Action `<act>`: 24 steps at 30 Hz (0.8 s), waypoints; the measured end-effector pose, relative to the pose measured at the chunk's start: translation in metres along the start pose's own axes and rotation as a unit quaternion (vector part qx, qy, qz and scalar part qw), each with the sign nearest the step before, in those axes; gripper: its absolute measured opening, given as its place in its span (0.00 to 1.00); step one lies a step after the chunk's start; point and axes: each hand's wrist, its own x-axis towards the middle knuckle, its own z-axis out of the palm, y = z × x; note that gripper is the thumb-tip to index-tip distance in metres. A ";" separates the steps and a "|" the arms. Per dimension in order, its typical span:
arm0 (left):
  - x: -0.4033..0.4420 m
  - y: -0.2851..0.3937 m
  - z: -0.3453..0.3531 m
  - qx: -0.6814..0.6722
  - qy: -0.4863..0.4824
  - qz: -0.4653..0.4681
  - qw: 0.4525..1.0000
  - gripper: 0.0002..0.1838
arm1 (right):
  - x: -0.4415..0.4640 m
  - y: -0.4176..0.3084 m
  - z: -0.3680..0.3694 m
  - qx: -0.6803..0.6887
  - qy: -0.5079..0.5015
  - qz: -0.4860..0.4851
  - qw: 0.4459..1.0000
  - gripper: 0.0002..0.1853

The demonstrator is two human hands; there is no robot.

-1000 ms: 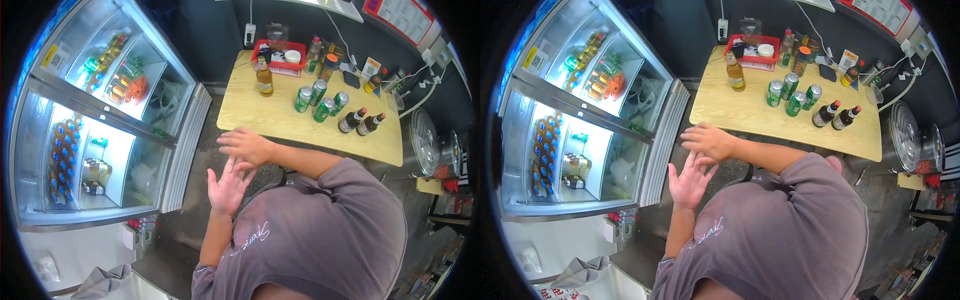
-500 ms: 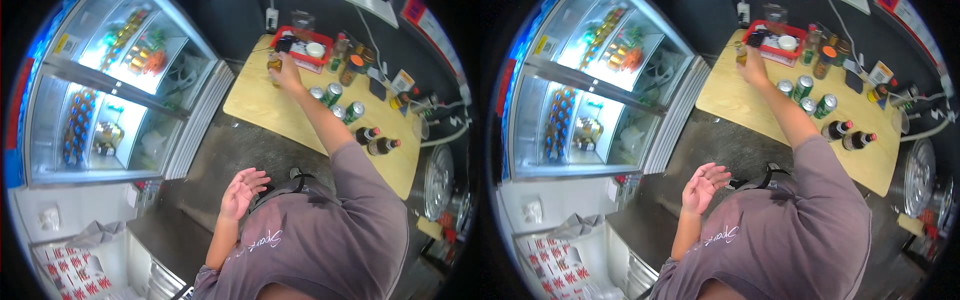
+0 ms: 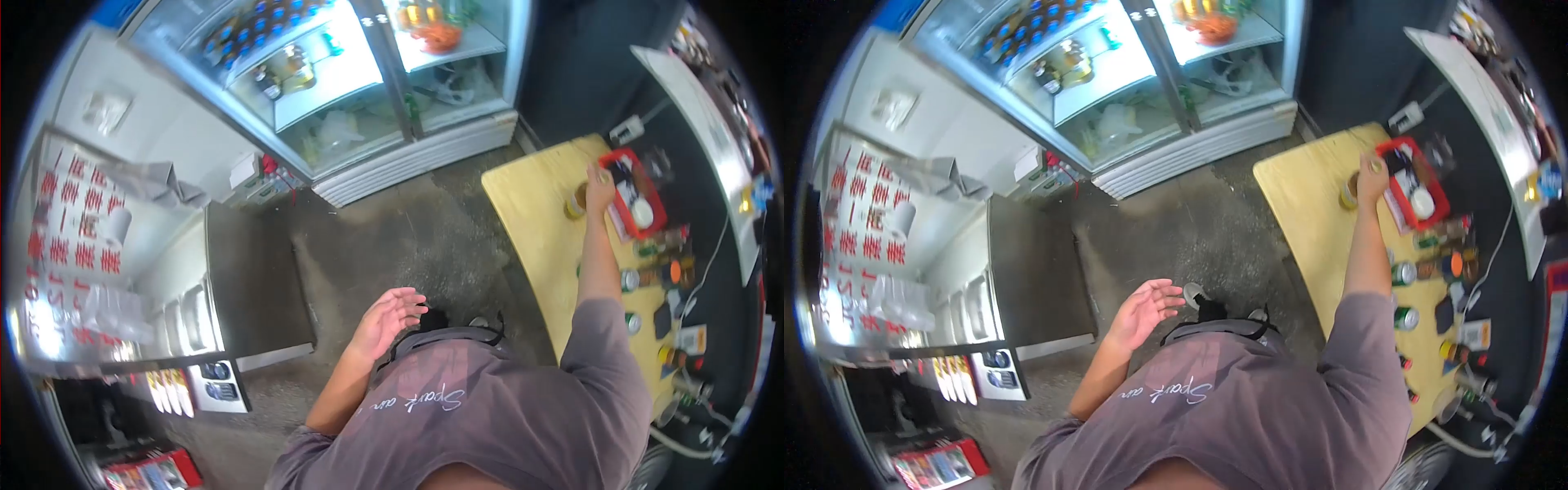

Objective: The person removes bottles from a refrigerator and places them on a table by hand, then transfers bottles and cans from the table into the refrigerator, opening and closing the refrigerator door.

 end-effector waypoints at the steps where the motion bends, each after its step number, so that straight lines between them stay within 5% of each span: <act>1: 0.003 0.004 -0.005 0.000 -0.002 0.000 1.000 0.25 | 0.000 0.003 0.002 -0.012 0.000 -0.005 1.000 0.25; 3: 0.016 0.017 -0.015 0.002 -0.012 0.001 1.000 0.25 | -0.009 -0.006 0.006 -0.022 0.013 -0.008 1.000 0.15; 7: 0.044 0.039 -0.033 -0.010 -0.039 0.013 0.999 0.23 | -0.034 -0.035 0.001 -0.010 -0.003 -0.017 1.000 0.13; 12: 0.068 0.062 -0.062 -0.012 -0.072 0.001 0.997 0.20 | -0.048 -0.048 -0.002 -0.081 0.036 0.003 0.996 0.20; 24: 0.079 0.124 -0.150 -0.029 0.002 0.019 0.999 0.20 | -0.092 -0.131 0.068 0.129 -0.176 0.128 0.967 0.12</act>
